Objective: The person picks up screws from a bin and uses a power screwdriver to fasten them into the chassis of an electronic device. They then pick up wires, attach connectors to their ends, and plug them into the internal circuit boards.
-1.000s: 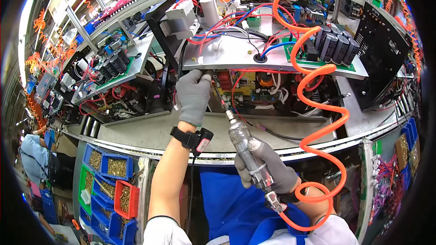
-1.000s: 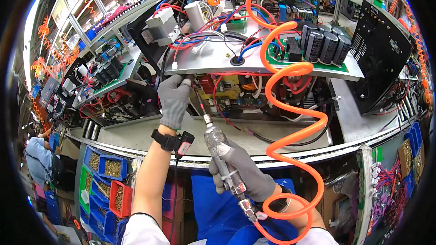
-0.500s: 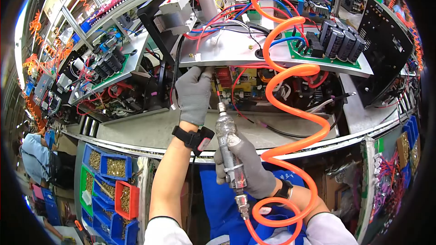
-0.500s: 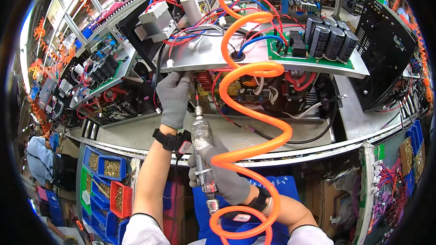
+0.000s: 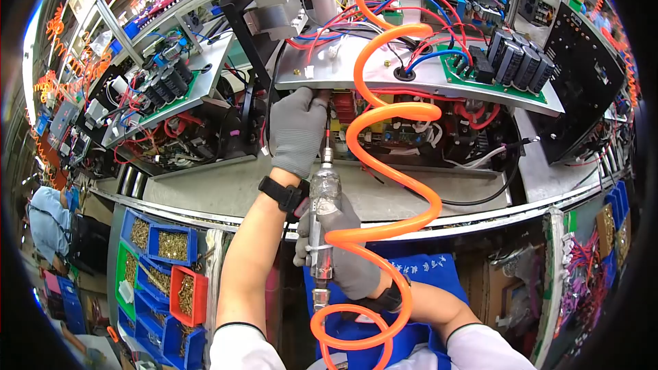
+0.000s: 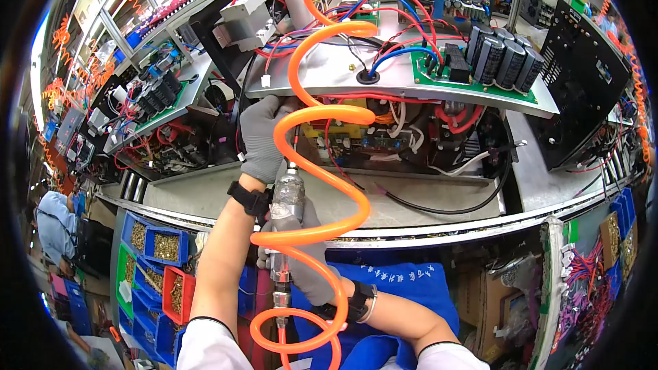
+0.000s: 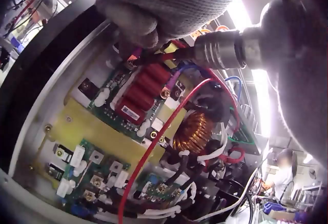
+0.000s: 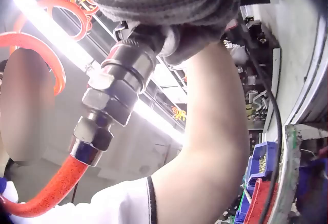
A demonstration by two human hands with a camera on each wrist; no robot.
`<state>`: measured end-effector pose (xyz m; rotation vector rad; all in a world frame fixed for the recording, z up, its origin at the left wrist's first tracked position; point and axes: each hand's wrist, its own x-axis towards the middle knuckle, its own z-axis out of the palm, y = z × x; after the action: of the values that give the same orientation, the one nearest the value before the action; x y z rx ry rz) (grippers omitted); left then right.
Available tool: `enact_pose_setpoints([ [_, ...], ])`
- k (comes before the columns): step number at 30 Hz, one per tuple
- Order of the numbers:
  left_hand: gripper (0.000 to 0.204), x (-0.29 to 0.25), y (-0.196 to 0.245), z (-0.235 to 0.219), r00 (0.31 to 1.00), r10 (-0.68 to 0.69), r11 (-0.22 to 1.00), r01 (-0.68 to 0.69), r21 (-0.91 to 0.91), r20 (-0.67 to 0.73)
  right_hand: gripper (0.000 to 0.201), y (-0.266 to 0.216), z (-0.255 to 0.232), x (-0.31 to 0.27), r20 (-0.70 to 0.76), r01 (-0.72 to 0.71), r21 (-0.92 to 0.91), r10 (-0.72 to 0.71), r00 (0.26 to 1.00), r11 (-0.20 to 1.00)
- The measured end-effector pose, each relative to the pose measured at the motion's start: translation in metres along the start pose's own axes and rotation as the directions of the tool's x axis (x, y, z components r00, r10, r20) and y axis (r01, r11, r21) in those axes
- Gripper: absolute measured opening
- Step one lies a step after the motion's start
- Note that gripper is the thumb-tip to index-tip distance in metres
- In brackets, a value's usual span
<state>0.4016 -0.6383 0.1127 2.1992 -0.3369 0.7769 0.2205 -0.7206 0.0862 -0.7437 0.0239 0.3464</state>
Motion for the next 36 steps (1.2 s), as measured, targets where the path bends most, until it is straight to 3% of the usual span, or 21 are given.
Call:
enact_pose_setpoints([
  [4,0.032,0.001,0.009,-0.005,0.999,-0.033,0.996,0.036,-0.086,0.032,0.031,0.010,0.004,-0.004,0.022,-0.022,-0.009,0.022,1.000,1.000],
  [17,0.029,0.004,0.003,-0.003,1.000,0.022,0.999,-0.022,0.033,0.020,0.035,0.015,0.010,0.004,0.017,-0.045,-0.034,0.046,0.999,0.998],
  [24,0.027,0.002,0.005,-0.003,0.999,-0.048,0.999,0.048,-0.019,0.020,0.037,0.008,0.000,-0.019,0.040,-0.112,-0.059,0.115,0.993,0.992],
  [27,0.027,0.001,0.019,-0.026,0.987,-0.061,0.964,0.020,0.264,0.147,0.038,-0.017,-0.030,-0.056,0.024,-0.266,-0.024,0.266,0.964,0.964],
  [28,0.026,-0.009,0.021,-0.025,0.999,-0.046,0.996,0.043,0.082,0.030,0.044,-0.029,-0.047,-0.064,0.157,-0.219,-0.042,0.223,0.962,0.975],
  [29,0.031,-0.012,0.026,-0.028,0.994,0.102,0.990,-0.098,0.105,-0.031,0.051,-0.049,-0.053,-0.080,0.127,-0.210,-0.120,0.225,0.966,0.970],
  [31,0.043,-0.019,0.045,-0.034,0.916,0.376,0.921,-0.353,0.165,-0.141,0.059,-0.078,-0.062,-0.106,0.031,-0.188,-0.187,0.197,0.980,0.964],
  [34,0.062,-0.014,0.071,-0.026,0.885,0.452,0.854,-0.393,0.340,-0.112,0.064,-0.095,-0.092,-0.122,0.071,-0.086,-0.111,0.095,0.993,0.990],
  [36,0.068,-0.008,0.068,-0.007,0.910,0.407,0.874,-0.364,0.321,-0.076,0.066,-0.107,-0.100,-0.125,0.126,-0.008,-0.132,0.025,0.992,0.991],
])
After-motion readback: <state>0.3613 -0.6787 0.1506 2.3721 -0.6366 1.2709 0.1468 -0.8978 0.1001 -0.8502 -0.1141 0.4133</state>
